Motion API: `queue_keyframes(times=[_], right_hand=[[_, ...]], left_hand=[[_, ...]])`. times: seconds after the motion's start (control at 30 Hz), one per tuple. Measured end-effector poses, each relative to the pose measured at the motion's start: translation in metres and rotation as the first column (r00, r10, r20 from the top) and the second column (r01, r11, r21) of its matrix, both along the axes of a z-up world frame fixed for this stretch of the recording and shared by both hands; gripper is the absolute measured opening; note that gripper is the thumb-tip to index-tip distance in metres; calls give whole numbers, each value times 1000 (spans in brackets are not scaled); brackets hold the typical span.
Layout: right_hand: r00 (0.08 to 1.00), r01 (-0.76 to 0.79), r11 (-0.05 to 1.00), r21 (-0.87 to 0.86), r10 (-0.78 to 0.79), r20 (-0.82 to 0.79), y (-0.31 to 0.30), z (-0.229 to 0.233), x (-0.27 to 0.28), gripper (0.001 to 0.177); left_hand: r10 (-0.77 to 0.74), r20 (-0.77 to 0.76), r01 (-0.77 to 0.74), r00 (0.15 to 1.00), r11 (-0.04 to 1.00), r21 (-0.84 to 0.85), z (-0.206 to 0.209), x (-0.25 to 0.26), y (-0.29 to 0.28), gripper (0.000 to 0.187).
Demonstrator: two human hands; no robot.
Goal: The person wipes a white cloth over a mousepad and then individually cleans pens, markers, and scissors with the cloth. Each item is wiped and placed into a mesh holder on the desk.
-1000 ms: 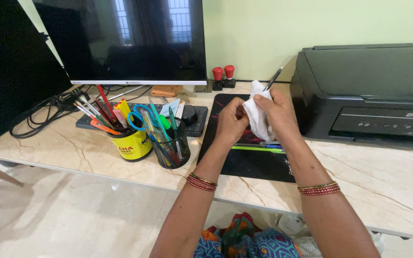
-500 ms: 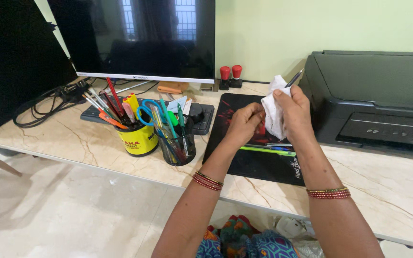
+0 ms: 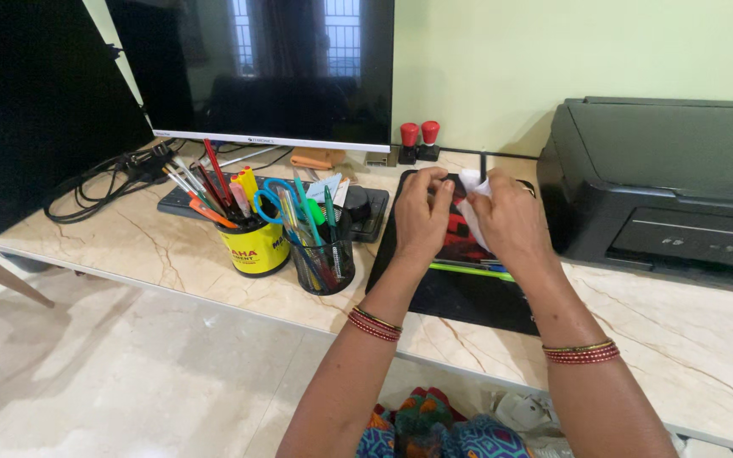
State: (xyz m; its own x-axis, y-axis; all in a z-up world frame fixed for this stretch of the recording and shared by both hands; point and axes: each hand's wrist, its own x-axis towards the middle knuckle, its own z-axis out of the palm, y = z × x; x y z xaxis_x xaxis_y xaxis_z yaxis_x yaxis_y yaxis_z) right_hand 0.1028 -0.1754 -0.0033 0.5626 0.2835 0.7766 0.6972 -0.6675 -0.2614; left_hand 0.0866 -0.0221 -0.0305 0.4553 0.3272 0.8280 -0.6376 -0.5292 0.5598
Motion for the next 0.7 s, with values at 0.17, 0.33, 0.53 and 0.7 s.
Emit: queue_keyframes(times=[0.17, 0.33, 0.53, 0.7], right_hand=[[969, 119, 977, -174, -77, 233, 14, 5, -18, 18], [939, 152, 969, -195, -80, 334, 19, 11, -28, 26], [932, 155, 966, -206, -75, 354, 20, 11, -28, 17], [926, 178, 958, -223, -86, 368, 21, 10, -28, 20]], left_hand=[[-188, 78, 197, 979, 973, -118, 2, -3, -4, 15], [-241, 58, 247, 969, 960, -130, -2, 9, 3, 13], [-332, 31, 334, 943, 936, -116, -4, 4, -1, 14], [-288, 91, 299, 953, 940, -161, 2, 1, 2, 14]])
